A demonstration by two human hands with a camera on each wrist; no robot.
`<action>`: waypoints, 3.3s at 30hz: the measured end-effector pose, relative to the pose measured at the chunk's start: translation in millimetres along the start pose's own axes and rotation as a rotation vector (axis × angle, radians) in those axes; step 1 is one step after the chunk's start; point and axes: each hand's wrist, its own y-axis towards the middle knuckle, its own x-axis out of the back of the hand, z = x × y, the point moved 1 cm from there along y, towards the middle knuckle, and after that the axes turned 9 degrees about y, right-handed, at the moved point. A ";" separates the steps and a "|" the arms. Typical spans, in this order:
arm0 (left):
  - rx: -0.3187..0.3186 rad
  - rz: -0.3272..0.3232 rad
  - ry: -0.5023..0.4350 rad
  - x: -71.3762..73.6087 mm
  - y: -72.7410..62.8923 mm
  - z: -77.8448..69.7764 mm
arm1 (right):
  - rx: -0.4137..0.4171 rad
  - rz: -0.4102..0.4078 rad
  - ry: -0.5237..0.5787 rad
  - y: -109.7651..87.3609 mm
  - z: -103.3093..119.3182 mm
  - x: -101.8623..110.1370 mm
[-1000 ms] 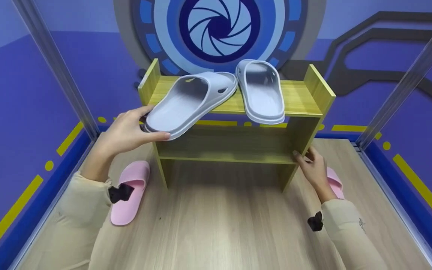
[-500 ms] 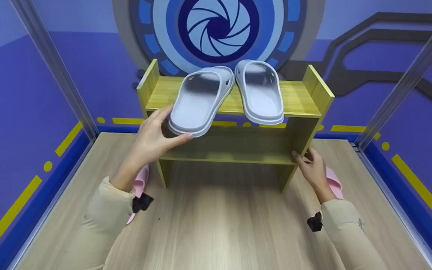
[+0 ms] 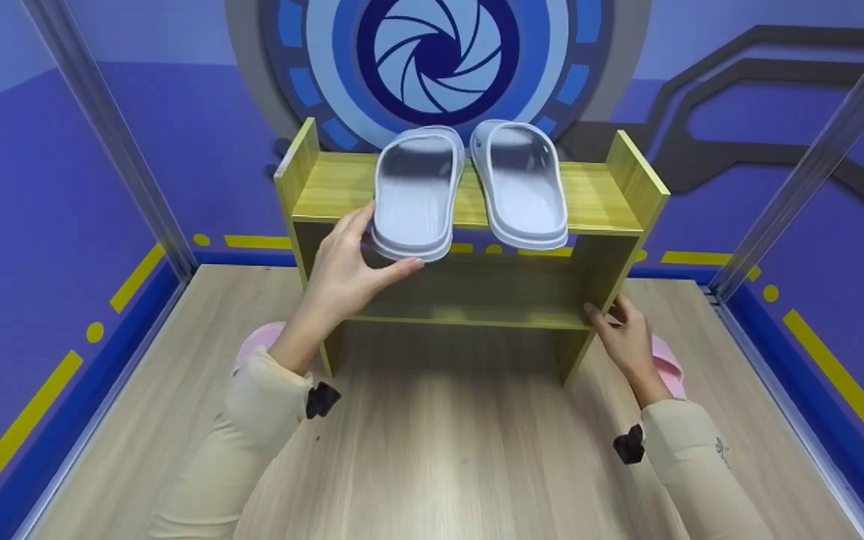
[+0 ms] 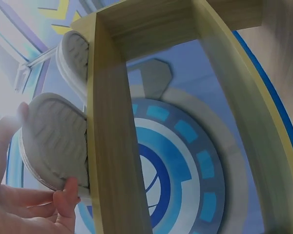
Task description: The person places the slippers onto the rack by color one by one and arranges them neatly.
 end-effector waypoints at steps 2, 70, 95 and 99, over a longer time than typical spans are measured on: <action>-0.007 -0.010 0.001 -3.1 2.2 -0.3 | -0.004 0.004 0.007 -0.2 2.8 0.2; 0.014 -0.369 -0.269 -14.9 -47.0 103.5 | -0.007 -0.016 0.001 -1.2 -1.8 -1.3; 0.641 -0.129 -0.305 -42.4 -151.2 252.2 | 0.000 -0.014 0.035 -4.8 18.7 -4.9; 0.722 -0.048 -0.234 -40.7 -161.9 258.2 | -0.003 -0.028 0.018 -7.3 29.5 -6.5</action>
